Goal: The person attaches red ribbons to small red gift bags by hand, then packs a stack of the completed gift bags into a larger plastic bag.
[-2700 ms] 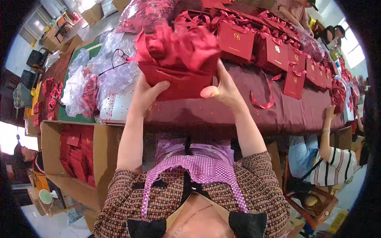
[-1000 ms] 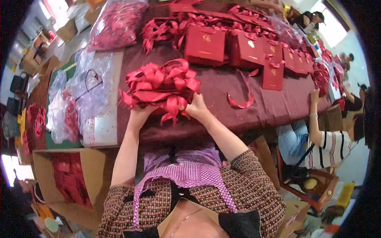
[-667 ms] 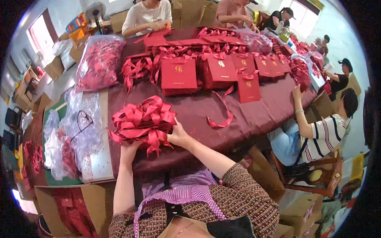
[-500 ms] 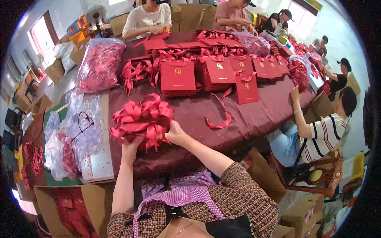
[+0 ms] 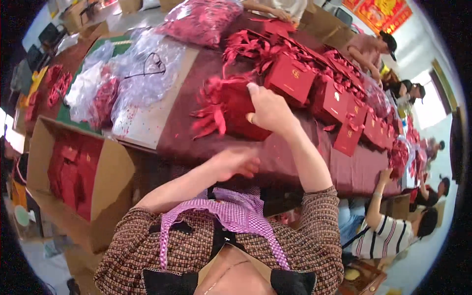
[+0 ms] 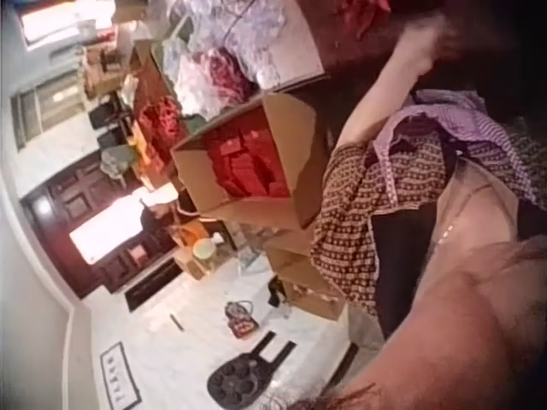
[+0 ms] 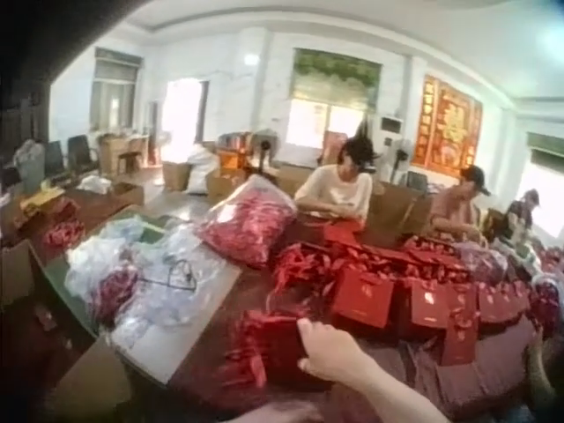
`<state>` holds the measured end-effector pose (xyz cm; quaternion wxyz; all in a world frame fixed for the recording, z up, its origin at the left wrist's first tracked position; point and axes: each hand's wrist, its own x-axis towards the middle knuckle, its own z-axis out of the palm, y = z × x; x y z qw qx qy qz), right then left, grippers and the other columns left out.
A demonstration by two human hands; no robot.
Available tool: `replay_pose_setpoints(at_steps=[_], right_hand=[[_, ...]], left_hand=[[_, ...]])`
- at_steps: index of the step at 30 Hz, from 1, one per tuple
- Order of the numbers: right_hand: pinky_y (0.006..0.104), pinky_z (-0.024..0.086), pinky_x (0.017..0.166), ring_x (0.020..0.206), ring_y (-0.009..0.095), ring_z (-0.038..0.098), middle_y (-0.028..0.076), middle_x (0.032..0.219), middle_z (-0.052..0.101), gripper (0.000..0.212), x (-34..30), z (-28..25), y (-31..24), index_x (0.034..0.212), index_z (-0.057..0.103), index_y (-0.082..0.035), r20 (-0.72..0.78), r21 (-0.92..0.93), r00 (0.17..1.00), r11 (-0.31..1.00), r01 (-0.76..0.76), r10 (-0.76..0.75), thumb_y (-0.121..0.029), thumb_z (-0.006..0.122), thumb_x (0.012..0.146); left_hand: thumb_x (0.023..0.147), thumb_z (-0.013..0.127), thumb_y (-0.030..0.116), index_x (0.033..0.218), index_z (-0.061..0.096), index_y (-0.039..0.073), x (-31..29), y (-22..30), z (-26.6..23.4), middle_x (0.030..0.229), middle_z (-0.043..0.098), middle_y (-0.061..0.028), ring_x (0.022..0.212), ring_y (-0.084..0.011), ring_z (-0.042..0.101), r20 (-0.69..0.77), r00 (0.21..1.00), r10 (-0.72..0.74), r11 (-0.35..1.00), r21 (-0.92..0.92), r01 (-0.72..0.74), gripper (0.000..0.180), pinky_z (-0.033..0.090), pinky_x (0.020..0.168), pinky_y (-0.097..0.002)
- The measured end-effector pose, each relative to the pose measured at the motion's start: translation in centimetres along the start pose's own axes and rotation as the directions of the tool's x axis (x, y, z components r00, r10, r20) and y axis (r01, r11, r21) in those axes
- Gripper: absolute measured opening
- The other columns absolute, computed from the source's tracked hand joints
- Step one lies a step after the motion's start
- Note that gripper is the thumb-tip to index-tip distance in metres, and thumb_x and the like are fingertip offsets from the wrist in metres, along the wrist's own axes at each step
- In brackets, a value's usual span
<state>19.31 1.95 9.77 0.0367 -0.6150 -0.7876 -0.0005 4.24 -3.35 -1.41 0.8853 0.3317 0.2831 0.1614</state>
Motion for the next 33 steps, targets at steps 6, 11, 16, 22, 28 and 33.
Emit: replay_pose_setpoints(at_steps=[6, 11, 16, 22, 28, 33], right_hand=[[0.0400, 0.050, 0.076, 0.089, 0.032, 0.059, 0.016, 0.096, 0.059, 0.071, 0.4, 1.0, 0.2, 0.121, 0.040, 0.003, -0.167, -0.031, 0.976, 0.990, 0.140, -0.144, -0.025, 0.074, 0.065], [0.0385, 0.051, 0.076, 0.090, 0.031, 0.060, 0.017, 0.097, 0.059, 0.073, 0.4, 0.9, -0.5, 0.121, 0.041, 0.003, -0.158, -0.049, 0.980, 0.992, 0.118, -0.124, -0.023, 0.076, 0.063], [0.0398, 0.047, 0.086, 0.105, 0.033, 0.055, 0.019, 0.112, 0.055, 0.077, 0.5, -0.2, -0.5, 0.128, 0.037, 0.000, 0.005, 0.070, 1.000, 0.998, -0.006, 0.006, -0.023, 0.076, 0.065], [0.0403, 0.048, 0.082, 0.100, 0.035, 0.056, 0.022, 0.107, 0.056, 0.078, 0.3, -0.2, 1.1, 0.125, 0.038, 0.002, -0.018, 0.143, 0.990, 0.979, 0.142, -0.141, -0.025, 0.076, 0.063], [0.0408, 0.047, 0.084, 0.102, 0.036, 0.056, 0.023, 0.111, 0.056, 0.069, 0.2, -0.2, 0.1, 0.124, 0.040, 0.001, -0.010, 0.117, 0.991, 0.984, 0.135, -0.135, -0.019, 0.073, 0.067], [0.0424, 0.048, 0.082, 0.099, 0.035, 0.057, 0.022, 0.108, 0.057, 0.065, -0.4, 0.9, 0.5, 0.122, 0.041, 0.001, -0.135, 0.130, 0.963, 0.960, 0.250, -0.232, -0.018, 0.071, 0.067]], left_hand=[[0.080, 0.065, 0.009, 0.102, 0.056, 0.000, -4.4, 5.6, 3.3, 0.107, 0.057, -0.0168, 0.099, -0.0334, 0.056, 0.478, 0.281, 0.832, -0.189, 0.721, -0.667, 0.025, 0.046, 0.086, -0.0387], [0.078, 0.067, 0.026, 0.128, 0.037, -0.010, -1.0, 9.9, -0.9, 0.130, 0.041, -0.0285, 0.122, -0.0416, 0.039, 0.302, 0.166, 0.939, -0.254, 0.932, -0.259, 0.069, 0.029, 0.102, -0.0478], [0.087, 0.060, 0.039, 0.134, 0.019, -0.016, 2.4, 9.1, -3.4, 0.135, 0.033, -0.0333, 0.127, -0.0382, 0.035, 0.044, 0.376, 0.925, 0.184, 0.815, -0.549, 0.083, 0.028, 0.105, -0.0387], [0.084, 0.062, 0.044, 0.139, 0.006, -0.012, 2.1, 8.3, -3.1, 0.140, 0.029, -0.0294, 0.130, -0.0307, 0.033, 0.245, 0.323, 0.914, -0.036, 0.842, -0.538, 0.096, 0.026, 0.106, -0.0354], [0.084, 0.065, 0.037, 0.139, 0.012, -0.009, 2.0, 9.2, -2.3, 0.141, 0.029, -0.0226, 0.129, -0.0249, 0.032, 0.106, 0.455, 0.884, 0.281, 0.658, -0.699, 0.089, 0.025, 0.106, -0.0333], [0.079, 0.067, 0.034, 0.139, 0.027, 0.001, 1.4, 10.2, -1.7, 0.142, 0.030, -0.0233, 0.135, -0.0340, 0.026, 0.369, 0.066, 0.927, -0.360, 0.925, -0.122, 0.080, 0.016, 0.108, -0.0503]])
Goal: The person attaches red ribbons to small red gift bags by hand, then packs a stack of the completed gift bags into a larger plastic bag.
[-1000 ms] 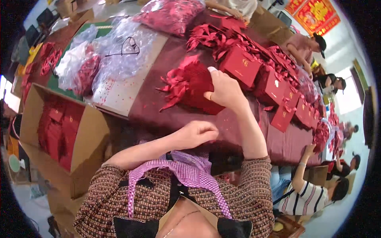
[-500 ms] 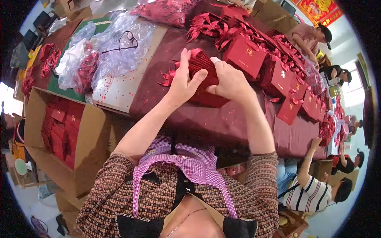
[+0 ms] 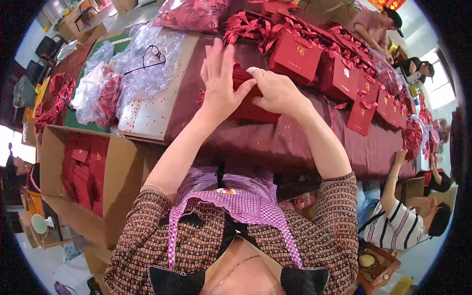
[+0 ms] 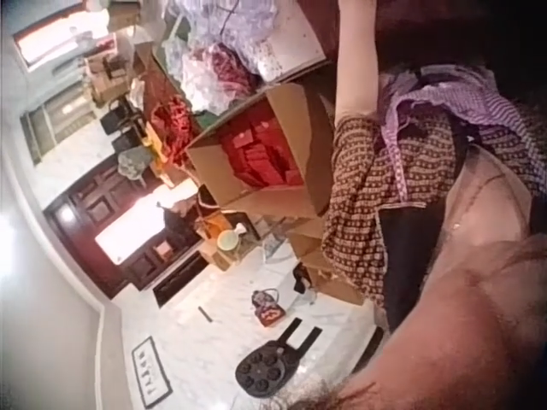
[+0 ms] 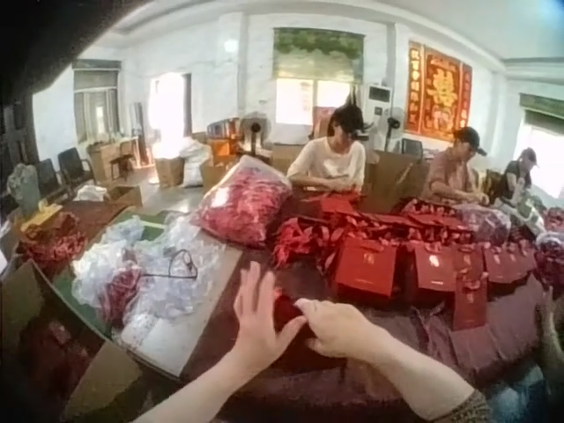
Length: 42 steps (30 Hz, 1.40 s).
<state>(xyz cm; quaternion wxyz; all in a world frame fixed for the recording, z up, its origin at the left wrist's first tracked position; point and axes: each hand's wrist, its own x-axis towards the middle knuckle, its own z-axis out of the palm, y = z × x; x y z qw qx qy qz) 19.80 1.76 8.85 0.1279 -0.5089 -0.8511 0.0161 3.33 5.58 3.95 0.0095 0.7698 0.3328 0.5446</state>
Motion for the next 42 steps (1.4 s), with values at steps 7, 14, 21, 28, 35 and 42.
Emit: replay_pose_setpoints(at_steps=[7, 14, 21, 28, 35, 42], right_hand=[[0.0413, 0.049, 0.079, 0.095, 0.033, 0.059, 0.019, 0.099, 0.060, 0.054, 0.0, -0.5, -0.5, 0.114, 0.044, 0.001, 0.053, -0.022, 0.998, 1.000, -0.012, 0.013, -0.014, 0.067, 0.067], [0.0425, 0.047, 0.080, 0.094, 0.035, 0.059, 0.020, 0.096, 0.060, 0.054, 0.3, -0.6, 0.1, 0.115, 0.043, -0.001, 0.119, 0.035, 0.993, 0.999, 0.005, -0.009, -0.013, 0.067, 0.068], [0.0423, 0.047, 0.078, 0.093, 0.035, 0.059, 0.021, 0.095, 0.061, 0.057, 0.3, -0.8, 0.0, 0.117, 0.042, -0.001, 0.136, 0.066, 0.990, 0.997, -0.044, 0.035, -0.014, 0.068, 0.068], [0.0363, 0.039, 0.099, 0.117, 0.030, 0.049, 0.020, 0.128, 0.050, 0.099, -3.1, -2.6, 4.5, 0.141, 0.023, -0.002, 0.102, 0.582, 0.993, 0.807, -0.102, 0.052, -0.031, 0.079, 0.065], [0.0375, 0.017, 0.112, 0.136, 0.026, 0.023, 0.017, 0.147, 0.024, 0.131, -9.5, 5.4, 6.9, 0.144, 0.012, -0.001, -0.092, 0.898, 0.943, 0.435, -0.060, 0.320, -0.052, 0.082, 0.046], [0.0345, 0.038, 0.099, 0.116, 0.021, 0.046, 0.015, 0.125, 0.045, 0.113, -5.7, 10.8, 3.6, 0.139, 0.022, 0.001, -0.433, 0.871, 0.716, 0.457, 0.177, 0.547, -0.032, 0.089, 0.054]], left_hand=[[0.073, 0.070, 0.043, 0.132, 0.039, 0.003, 2.8, -2.7, -3.4, 0.115, 0.058, -0.0147, 0.110, -0.0344, 0.051, 0.540, 0.836, 0.097, 0.958, -0.278, 0.068, 0.078, 0.035, 0.098, -0.0409], [0.062, 0.076, 0.048, 0.125, 0.043, 0.004, 2.3, -4.1, -3.6, 0.116, 0.054, -0.0214, 0.109, -0.0351, 0.050, 0.666, 0.732, 0.143, 0.988, -0.055, -0.143, 0.084, 0.035, 0.096, -0.0419], [0.064, 0.079, 0.012, 0.119, 0.041, 0.005, -0.9, -3.4, -0.5, 0.104, 0.057, -0.0087, 0.094, -0.0166, 0.057, 0.553, 0.829, -0.086, 0.727, -0.534, 0.431, 0.067, 0.046, 0.084, -0.0307], [0.068, 0.076, 0.012, 0.116, 0.042, 0.004, -1.4, -3.9, 0.1, 0.095, 0.059, -0.0083, 0.090, -0.0159, 0.057, 0.588, 0.802, -0.105, 0.735, -0.497, 0.461, 0.060, 0.046, 0.083, -0.0302], [0.066, 0.074, 0.002, 0.119, 0.040, 0.004, -1.1, -3.3, 0.1, 0.104, 0.056, -0.0054, 0.097, -0.0131, 0.054, 0.608, 0.781, -0.138, 0.670, -0.524, 0.526, 0.063, 0.043, 0.088, -0.0286], [0.061, 0.081, 0.004, 0.131, 0.031, 0.006, -2.5, -4.1, 1.3, 0.119, 0.048, -0.0060, 0.111, -0.0175, 0.049, 0.556, 0.823, -0.114, 0.485, -0.692, 0.535, 0.086, 0.040, 0.097, -0.0325]])
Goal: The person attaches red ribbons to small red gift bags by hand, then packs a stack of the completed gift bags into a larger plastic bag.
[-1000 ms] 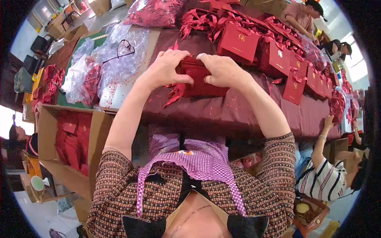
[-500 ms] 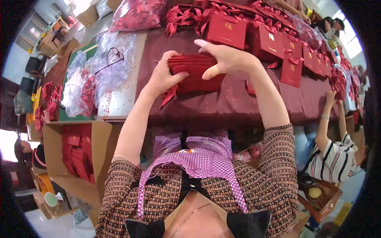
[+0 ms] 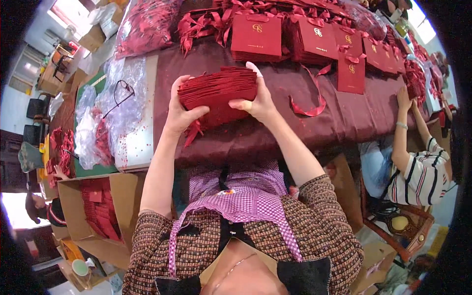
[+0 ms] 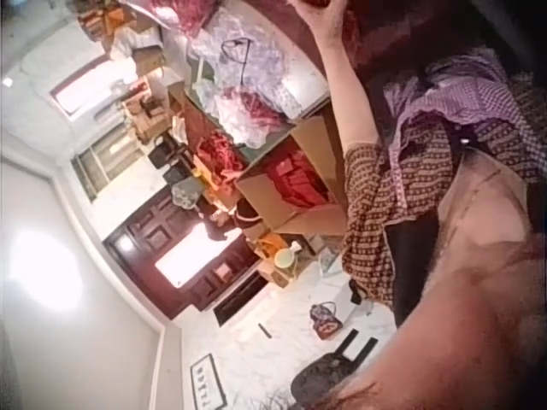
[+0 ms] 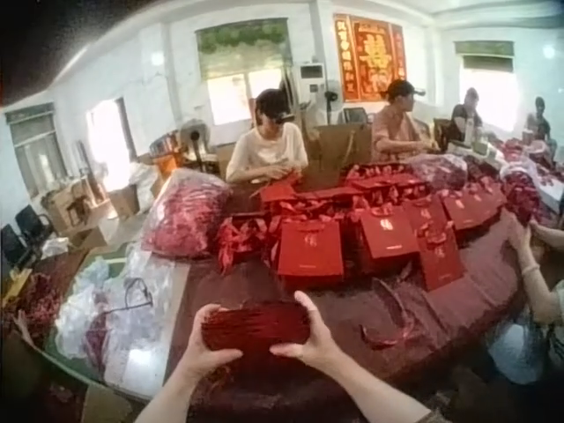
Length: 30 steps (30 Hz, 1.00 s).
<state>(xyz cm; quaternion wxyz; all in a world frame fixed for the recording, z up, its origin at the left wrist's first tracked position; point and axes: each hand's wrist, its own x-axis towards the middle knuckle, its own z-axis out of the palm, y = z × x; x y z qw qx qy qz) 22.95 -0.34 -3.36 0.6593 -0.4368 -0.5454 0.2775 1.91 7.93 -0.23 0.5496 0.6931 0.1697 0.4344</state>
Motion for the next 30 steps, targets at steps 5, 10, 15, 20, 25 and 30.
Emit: replay_pose_setpoints(at_steps=[5, 10, 15, 20, 25, 30], right_hand=[[0.0325, 0.044, 0.090, 0.103, 0.018, 0.054, 0.010, 0.111, 0.055, 0.084, 0.1, 1.6, -0.1, 0.124, 0.037, -0.001, -0.155, -0.001, 0.988, 1.000, 0.003, -0.003, -0.020, 0.087, 0.060], [0.0333, 0.045, 0.089, 0.100, 0.018, 0.055, 0.011, 0.107, 0.058, 0.078, 0.1, 2.5, -3.0, 0.121, 0.040, -0.002, -0.177, 0.026, 0.984, 0.999, 0.024, -0.019, -0.020, 0.086, 0.060], [0.0330, 0.043, 0.091, 0.101, 0.018, 0.054, 0.011, 0.109, 0.056, 0.074, -0.9, 3.7, -0.5, 0.120, 0.040, -0.001, -0.116, 0.060, 0.992, 0.997, -0.042, 0.049, -0.021, 0.084, 0.064], [0.0331, 0.043, 0.092, 0.103, 0.018, 0.053, 0.011, 0.110, 0.056, 0.073, -1.3, 3.8, -0.2, 0.119, 0.039, 0.000, -0.106, 0.058, 0.994, 0.998, -0.017, 0.023, -0.023, 0.083, 0.065], [0.0322, 0.043, 0.091, 0.102, 0.017, 0.054, 0.010, 0.109, 0.056, 0.073, -1.2, 3.8, -0.2, 0.120, 0.038, -0.001, -0.107, 0.027, 0.994, 1.000, -0.017, 0.019, -0.022, 0.083, 0.067], [0.0309, 0.046, 0.088, 0.099, 0.015, 0.056, 0.009, 0.106, 0.058, 0.067, -0.8, 4.0, -1.1, 0.119, 0.038, 0.000, -0.107, 0.140, 0.992, 0.988, -0.058, 0.073, -0.012, 0.081, 0.069]], left_hand=[[0.054, 0.088, 0.017, 0.136, 0.025, 0.006, 0.3, -0.1, -0.1, 0.131, 0.041, -0.0083, 0.121, -0.0206, 0.042, 0.135, 0.990, 0.042, 0.998, -0.061, -0.033, 0.104, 0.034, 0.103, -0.0358], [0.051, 0.089, 0.019, 0.133, 0.027, 0.004, 0.0, 2.2, -0.7, 0.128, 0.041, -0.0100, 0.119, -0.0232, 0.042, 0.069, 0.983, 0.170, 0.866, 0.466, -0.182, 0.104, 0.035, 0.102, -0.0379], [0.058, 0.084, 0.001, 0.129, 0.029, 0.004, -2.5, -1.5, -1.3, 0.118, 0.050, -0.0093, 0.108, -0.0201, 0.052, -0.134, 0.985, 0.106, 0.955, 0.291, -0.063, 0.090, 0.043, 0.094, -0.0352], [0.058, 0.086, 0.006, 0.132, 0.026, 0.004, -2.7, -2.7, -1.8, 0.120, 0.050, -0.0085, 0.109, -0.0203, 0.052, -0.120, 0.993, 0.011, 0.991, 0.137, 0.005, 0.095, 0.044, 0.094, -0.0350], [0.064, 0.080, 0.000, 0.116, 0.043, 0.002, -1.6, -1.6, -1.2, 0.107, 0.060, -0.0080, 0.097, -0.0186, 0.059, -0.085, 0.996, -0.013, 0.993, 0.115, 0.023, 0.064, 0.048, 0.088, -0.0332], [0.067, 0.076, -0.004, 0.116, 0.043, 0.001, -1.9, -1.5, -1.1, 0.107, 0.060, -0.0089, 0.097, -0.0179, 0.059, -0.163, 0.985, -0.061, 0.990, 0.114, 0.080, 0.059, 0.048, 0.088, -0.0326]])
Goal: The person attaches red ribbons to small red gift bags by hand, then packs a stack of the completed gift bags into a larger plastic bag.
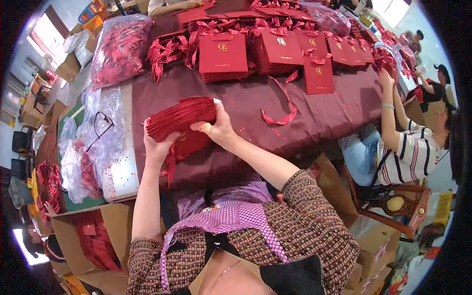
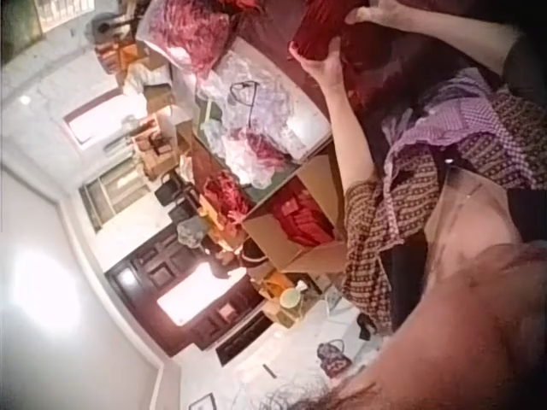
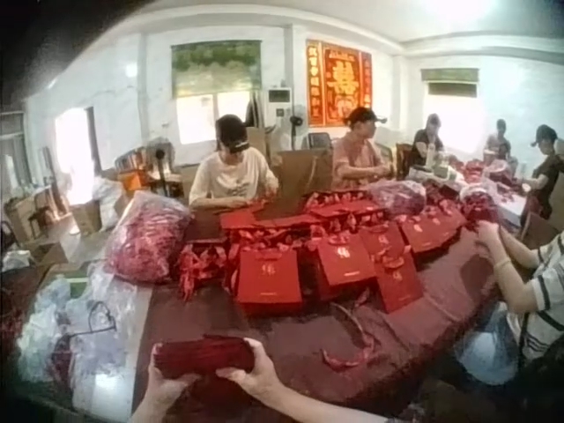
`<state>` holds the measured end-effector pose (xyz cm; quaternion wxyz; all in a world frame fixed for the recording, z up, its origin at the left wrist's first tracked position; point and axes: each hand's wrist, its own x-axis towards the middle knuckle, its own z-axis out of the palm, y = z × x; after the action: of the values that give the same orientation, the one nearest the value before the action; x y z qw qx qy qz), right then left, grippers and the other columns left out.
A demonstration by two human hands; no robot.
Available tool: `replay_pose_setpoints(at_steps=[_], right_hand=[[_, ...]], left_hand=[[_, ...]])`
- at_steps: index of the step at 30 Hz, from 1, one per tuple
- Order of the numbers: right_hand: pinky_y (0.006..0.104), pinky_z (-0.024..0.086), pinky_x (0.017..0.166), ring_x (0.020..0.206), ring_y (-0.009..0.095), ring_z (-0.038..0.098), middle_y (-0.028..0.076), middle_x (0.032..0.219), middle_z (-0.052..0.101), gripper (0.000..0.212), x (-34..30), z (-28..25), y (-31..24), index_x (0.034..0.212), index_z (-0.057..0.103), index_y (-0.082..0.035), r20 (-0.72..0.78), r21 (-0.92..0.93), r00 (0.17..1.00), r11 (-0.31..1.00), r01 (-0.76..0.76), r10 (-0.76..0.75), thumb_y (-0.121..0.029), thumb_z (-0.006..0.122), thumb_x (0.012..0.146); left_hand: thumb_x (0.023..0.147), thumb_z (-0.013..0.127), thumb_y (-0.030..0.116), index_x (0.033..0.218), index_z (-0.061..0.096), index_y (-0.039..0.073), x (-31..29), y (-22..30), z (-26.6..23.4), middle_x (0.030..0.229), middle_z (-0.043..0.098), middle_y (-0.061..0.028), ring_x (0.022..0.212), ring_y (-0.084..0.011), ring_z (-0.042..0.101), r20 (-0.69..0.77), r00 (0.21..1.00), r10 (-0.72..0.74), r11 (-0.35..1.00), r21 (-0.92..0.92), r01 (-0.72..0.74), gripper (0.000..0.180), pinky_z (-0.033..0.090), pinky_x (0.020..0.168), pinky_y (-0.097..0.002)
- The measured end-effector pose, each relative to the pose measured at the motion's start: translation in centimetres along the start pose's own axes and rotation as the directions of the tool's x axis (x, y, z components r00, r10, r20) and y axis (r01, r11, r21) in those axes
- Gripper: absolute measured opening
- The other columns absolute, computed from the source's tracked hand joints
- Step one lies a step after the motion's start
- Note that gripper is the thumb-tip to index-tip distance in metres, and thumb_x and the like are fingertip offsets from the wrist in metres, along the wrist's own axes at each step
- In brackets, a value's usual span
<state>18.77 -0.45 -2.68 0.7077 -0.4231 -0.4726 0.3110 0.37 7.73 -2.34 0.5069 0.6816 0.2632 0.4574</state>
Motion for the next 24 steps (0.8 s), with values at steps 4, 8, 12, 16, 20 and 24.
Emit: replay_pose_setpoints(at_steps=[4, 8, 12, 16, 20, 24], right_hand=[[0.0296, 0.048, 0.084, 0.093, 0.015, 0.058, 0.009, 0.101, 0.060, 0.060, -1.1, 0.0, -0.1, 0.116, 0.040, 0.000, -0.023, 0.037, 0.999, 0.998, 0.043, -0.042, -0.007, 0.078, 0.071], [0.0295, 0.048, 0.085, 0.094, 0.015, 0.058, 0.008, 0.103, 0.060, 0.058, -1.6, -0.4, -0.4, 0.115, 0.040, 0.000, -0.002, -0.030, 0.998, 0.997, 0.067, -0.067, -0.008, 0.077, 0.071], [0.0320, 0.043, 0.093, 0.103, 0.017, 0.054, 0.009, 0.111, 0.056, 0.070, -0.9, -1.9, -0.5, 0.122, 0.038, 0.001, 0.098, 0.034, 0.992, 0.996, -0.079, 0.075, -0.013, 0.080, 0.068], [0.0362, 0.032, 0.104, 0.123, 0.022, 0.041, 0.015, 0.130, 0.044, 0.102, 1.2, -4.5, -4.7, 0.140, 0.022, 0.001, 0.344, -0.059, 0.933, 0.994, -0.093, 0.107, -0.027, 0.084, 0.064], [0.0370, 0.033, 0.103, 0.123, 0.032, 0.044, 0.026, 0.130, 0.045, 0.114, 4.4, -2.3, -11.3, 0.136, 0.025, 0.008, 0.539, -0.524, 0.836, 0.819, 0.234, 0.106, -0.044, 0.083, 0.053], [0.0428, 0.044, 0.087, 0.101, 0.042, 0.055, 0.032, 0.107, 0.055, 0.101, 6.5, 1.0, -12.9, 0.123, 0.036, 0.015, 0.729, -0.659, 0.624, 0.537, 0.527, 0.282, -0.042, 0.082, 0.054]], left_hand=[[0.068, 0.077, -0.003, 0.114, 0.044, 0.001, -0.7, 1.7, 0.7, 0.107, 0.060, -0.0083, 0.097, -0.0175, 0.059, 0.023, 0.995, 0.098, 0.995, 0.017, -0.098, 0.058, 0.048, 0.087, -0.0321], [0.068, 0.076, -0.003, 0.111, 0.045, 0.001, -1.4, 1.6, 1.0, 0.104, 0.062, -0.0073, 0.095, -0.0161, 0.060, -0.006, 0.999, 0.051, 0.994, 0.093, -0.051, 0.053, 0.048, 0.086, -0.0311], [0.070, 0.076, -0.003, 0.108, 0.047, 0.000, -1.2, 2.0, 0.8, 0.102, 0.063, -0.0074, 0.093, -0.0149, 0.060, 0.038, 0.998, 0.055, 0.998, 0.034, -0.056, 0.048, 0.048, 0.085, -0.0297], [0.069, 0.077, 0.001, 0.109, 0.048, 0.000, -1.6, 1.6, 0.3, 0.101, 0.063, -0.0068, 0.092, -0.0146, 0.061, 0.030, 0.996, 0.083, 0.996, 0.041, -0.084, 0.050, 0.048, 0.084, -0.0289], [0.068, 0.079, 0.004, 0.109, 0.048, 0.000, -1.6, 1.7, -0.1, 0.100, 0.064, -0.0064, 0.091, -0.0144, 0.061, 0.038, 0.997, 0.070, 0.995, 0.067, -0.072, 0.051, 0.048, 0.083, -0.0289], [0.065, 0.082, 0.007, 0.108, 0.049, 0.001, -1.4, 2.6, -0.1, 0.098, 0.065, -0.0060, 0.090, -0.0137, 0.061, 0.025, 0.999, 0.031, 0.974, 0.224, -0.035, 0.055, 0.048, 0.082, -0.0289]])
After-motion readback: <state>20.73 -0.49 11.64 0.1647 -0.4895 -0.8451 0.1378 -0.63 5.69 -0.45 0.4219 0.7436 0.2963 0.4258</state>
